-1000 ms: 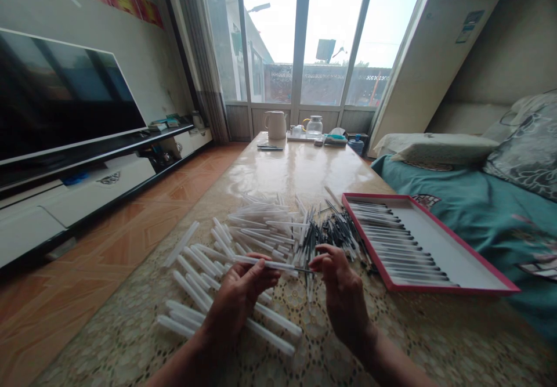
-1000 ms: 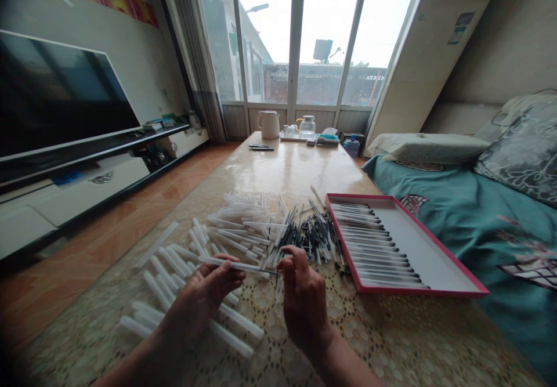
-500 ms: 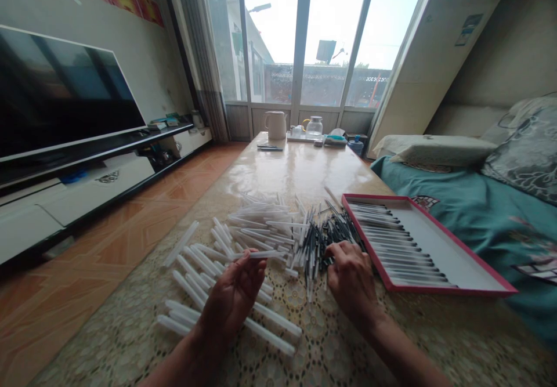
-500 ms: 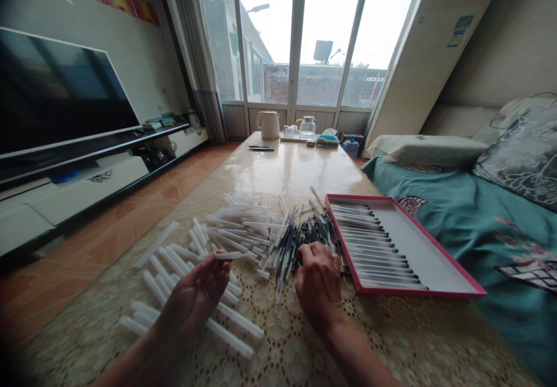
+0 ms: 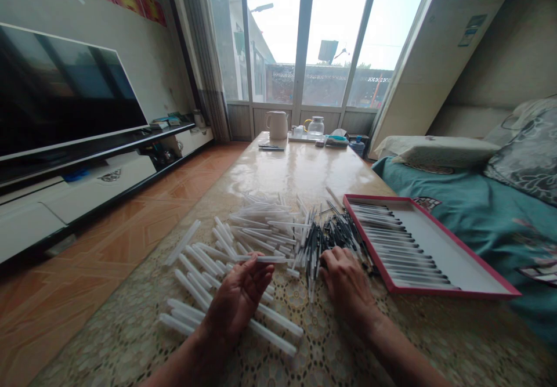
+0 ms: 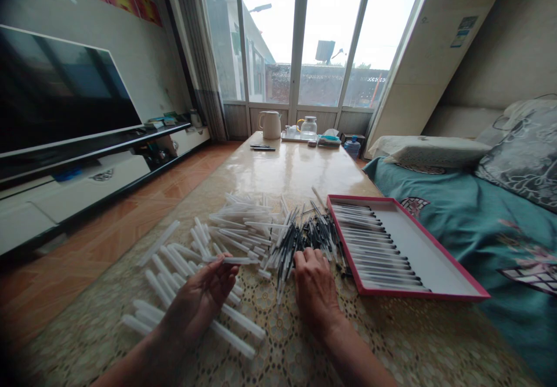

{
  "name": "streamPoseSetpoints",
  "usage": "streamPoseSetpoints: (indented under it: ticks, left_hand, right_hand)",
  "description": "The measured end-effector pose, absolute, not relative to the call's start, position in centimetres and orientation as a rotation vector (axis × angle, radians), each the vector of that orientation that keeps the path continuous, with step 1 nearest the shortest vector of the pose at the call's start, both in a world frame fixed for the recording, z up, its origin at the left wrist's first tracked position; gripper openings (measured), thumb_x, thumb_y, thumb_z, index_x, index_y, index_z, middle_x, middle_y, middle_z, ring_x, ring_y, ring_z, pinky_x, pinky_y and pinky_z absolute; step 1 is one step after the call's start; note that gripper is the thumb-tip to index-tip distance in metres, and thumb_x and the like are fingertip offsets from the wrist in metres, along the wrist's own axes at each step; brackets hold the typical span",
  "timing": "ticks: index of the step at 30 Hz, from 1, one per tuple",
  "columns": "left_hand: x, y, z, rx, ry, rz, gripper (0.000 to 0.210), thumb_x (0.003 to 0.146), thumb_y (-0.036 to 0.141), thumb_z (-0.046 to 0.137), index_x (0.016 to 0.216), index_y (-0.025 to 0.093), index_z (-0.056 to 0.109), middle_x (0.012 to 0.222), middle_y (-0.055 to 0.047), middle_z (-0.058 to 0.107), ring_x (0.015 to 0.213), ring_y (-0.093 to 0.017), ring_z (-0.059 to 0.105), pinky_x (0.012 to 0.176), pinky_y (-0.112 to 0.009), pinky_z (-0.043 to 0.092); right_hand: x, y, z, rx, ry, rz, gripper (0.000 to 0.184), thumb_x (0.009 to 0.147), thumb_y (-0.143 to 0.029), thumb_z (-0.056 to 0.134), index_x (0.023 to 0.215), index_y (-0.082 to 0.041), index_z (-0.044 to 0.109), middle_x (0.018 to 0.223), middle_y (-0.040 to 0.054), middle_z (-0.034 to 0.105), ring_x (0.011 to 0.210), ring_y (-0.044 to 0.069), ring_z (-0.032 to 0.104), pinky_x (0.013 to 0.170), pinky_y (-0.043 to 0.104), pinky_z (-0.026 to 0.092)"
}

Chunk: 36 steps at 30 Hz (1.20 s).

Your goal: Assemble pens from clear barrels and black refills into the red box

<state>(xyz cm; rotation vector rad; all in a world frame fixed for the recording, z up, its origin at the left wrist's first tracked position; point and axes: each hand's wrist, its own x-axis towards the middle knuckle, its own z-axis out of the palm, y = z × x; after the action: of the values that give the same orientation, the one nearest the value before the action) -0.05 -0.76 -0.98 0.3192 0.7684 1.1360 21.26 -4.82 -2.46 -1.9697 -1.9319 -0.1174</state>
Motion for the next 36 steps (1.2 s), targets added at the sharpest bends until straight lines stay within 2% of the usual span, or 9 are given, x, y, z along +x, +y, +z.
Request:
streamPoseSetpoints:
  ticks: [3,6,10,20,30,36]
  left_hand:
    - [0.0,-0.9,-1.2,0.397,0.75,1.123,0.013,0.084,0.004,0.049,0.084,0.011,0.06,0.071,-0.007,0.071,0.063,-0.015,0.069,0.06,-0.023,0.057]
    - [0.2,-1.0,-1.3,0.452,0.754,1.116,0.009,0.081,0.005,0.055,0.085,0.013,0.058,0.072,-0.006,0.07,0.065,-0.016,0.069,0.062,-0.024,0.057]
    - [0.3,-1.1,-1.4,0.516,0.76,1.105,0.01,0.078,0.007,0.061,0.085,0.013,0.058,0.074,-0.006,0.071,0.067,-0.017,0.07,0.066,-0.025,0.057]
    - [0.5,-1.2,-1.7,0.613,0.759,1.084,0.018,0.074,0.016,0.069,0.087,0.014,0.058,0.074,-0.006,0.072,0.069,-0.016,0.069,0.067,-0.025,0.056]
    - [0.8,-1.6,-1.7,0.699,0.726,1.098,0.021,0.069,0.022,0.075,0.082,0.013,0.061,0.074,-0.005,0.072,0.068,-0.017,0.069,0.068,-0.026,0.055]
    - [0.7,-1.4,-1.6,0.587,0.778,1.086,0.016,0.072,0.016,0.071,0.083,0.013,0.06,0.074,-0.006,0.072,0.071,-0.017,0.07,0.07,-0.025,0.056]
  right_hand:
    - [21.2,-4.8,-2.4,-1.829,-1.87,-0.071,0.011,0.084,-0.012,0.05,0.079,-0.02,0.054,0.083,0.0059,0.058,0.083,0.022,0.051,0.074,0.032,0.039]
    - [20.2,-5.2,-1.9,-1.583,-1.752,0.2,0.006,0.089,-0.018,0.045,0.085,-0.02,0.05,0.078,0.0021,0.057,0.072,0.017,0.054,0.066,0.027,0.041]
    - [18.4,-6.0,-1.3,-1.379,-1.644,0.464,0.007,0.089,-0.022,0.048,0.082,-0.02,0.047,0.068,-0.0031,0.052,0.059,0.011,0.051,0.058,0.021,0.041]
    - [17.5,-6.3,-1.7,-1.311,-1.698,0.208,0.009,0.087,-0.013,0.048,0.083,-0.019,0.054,0.075,0.0005,0.054,0.067,0.013,0.052,0.062,0.022,0.041]
    - [16.8,-6.5,-2.0,-1.269,-1.648,0.229,0.012,0.088,-0.016,0.048,0.085,-0.02,0.059,0.074,0.0025,0.059,0.069,0.015,0.057,0.063,0.024,0.045]
    - [17.3,-6.3,-2.2,-1.26,-1.426,0.503,0.006,0.086,-0.026,0.055,0.087,-0.02,0.056,0.07,-0.0004,0.059,0.061,0.013,0.058,0.059,0.022,0.047]
